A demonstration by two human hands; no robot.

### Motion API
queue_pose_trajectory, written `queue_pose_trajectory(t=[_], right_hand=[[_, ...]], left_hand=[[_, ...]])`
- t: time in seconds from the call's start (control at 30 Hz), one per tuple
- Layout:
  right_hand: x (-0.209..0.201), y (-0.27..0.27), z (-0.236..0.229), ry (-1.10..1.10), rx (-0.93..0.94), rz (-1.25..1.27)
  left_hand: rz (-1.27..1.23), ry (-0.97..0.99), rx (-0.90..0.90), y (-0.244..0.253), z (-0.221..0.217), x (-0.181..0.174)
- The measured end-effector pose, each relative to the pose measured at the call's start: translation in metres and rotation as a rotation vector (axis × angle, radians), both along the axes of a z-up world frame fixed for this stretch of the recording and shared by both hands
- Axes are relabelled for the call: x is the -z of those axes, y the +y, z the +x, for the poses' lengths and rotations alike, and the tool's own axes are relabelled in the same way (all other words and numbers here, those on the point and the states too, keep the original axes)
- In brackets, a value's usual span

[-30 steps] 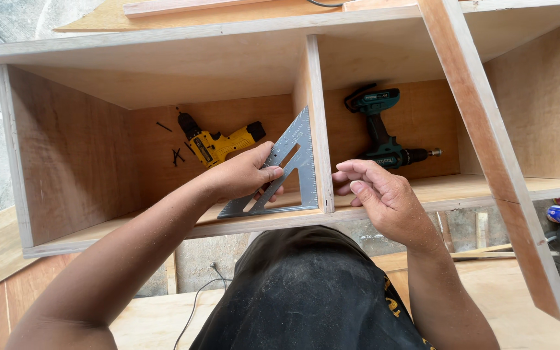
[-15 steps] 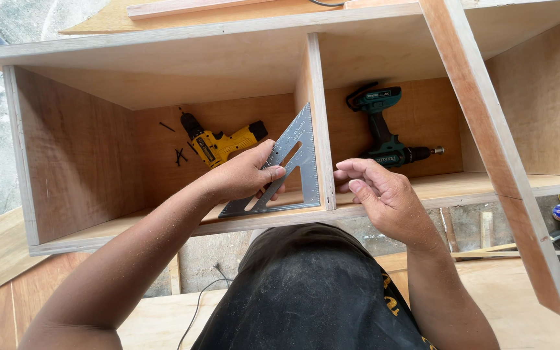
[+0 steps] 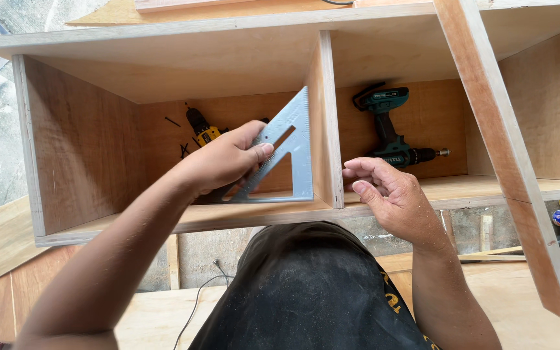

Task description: The person assembles a wooden cabinet by measuring and aligning a wooden divider with a speed square, then securing it with a cordless drill and screws. They repeatedly check alignment and fit before fastening the piece in place.

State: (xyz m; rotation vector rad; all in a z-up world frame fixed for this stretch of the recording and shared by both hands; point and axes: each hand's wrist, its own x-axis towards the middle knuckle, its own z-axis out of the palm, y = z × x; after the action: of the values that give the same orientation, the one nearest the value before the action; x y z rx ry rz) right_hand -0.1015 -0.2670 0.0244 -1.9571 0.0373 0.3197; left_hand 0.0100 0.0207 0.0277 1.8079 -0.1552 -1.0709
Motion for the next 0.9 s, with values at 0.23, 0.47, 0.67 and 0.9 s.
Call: queue_pose_trajectory(t=[0.23,0.47,0.67,0.9], right_hand=[[0.001,0.002,0.001,0.002,0.001,-0.009],[0.002,-0.001,-0.001,-0.007,-0.013,-0.025],[-0.001,-0.002,-0.003,0.008,0.007,0.019],[0.0,-0.007,0.001,0.022,-0.031,0.052]], left_hand=[[0.387,-0.146,0.501,-0.008,-0.029,-0.008],[0.368,-0.397,0.628,-0.019,-0.03,-0.012],[0.065,-0.143,0.801,-0.018,-0.028,-0.053],[0.134,-0.183,0.825,-0.024,-0.036,-0.012]])
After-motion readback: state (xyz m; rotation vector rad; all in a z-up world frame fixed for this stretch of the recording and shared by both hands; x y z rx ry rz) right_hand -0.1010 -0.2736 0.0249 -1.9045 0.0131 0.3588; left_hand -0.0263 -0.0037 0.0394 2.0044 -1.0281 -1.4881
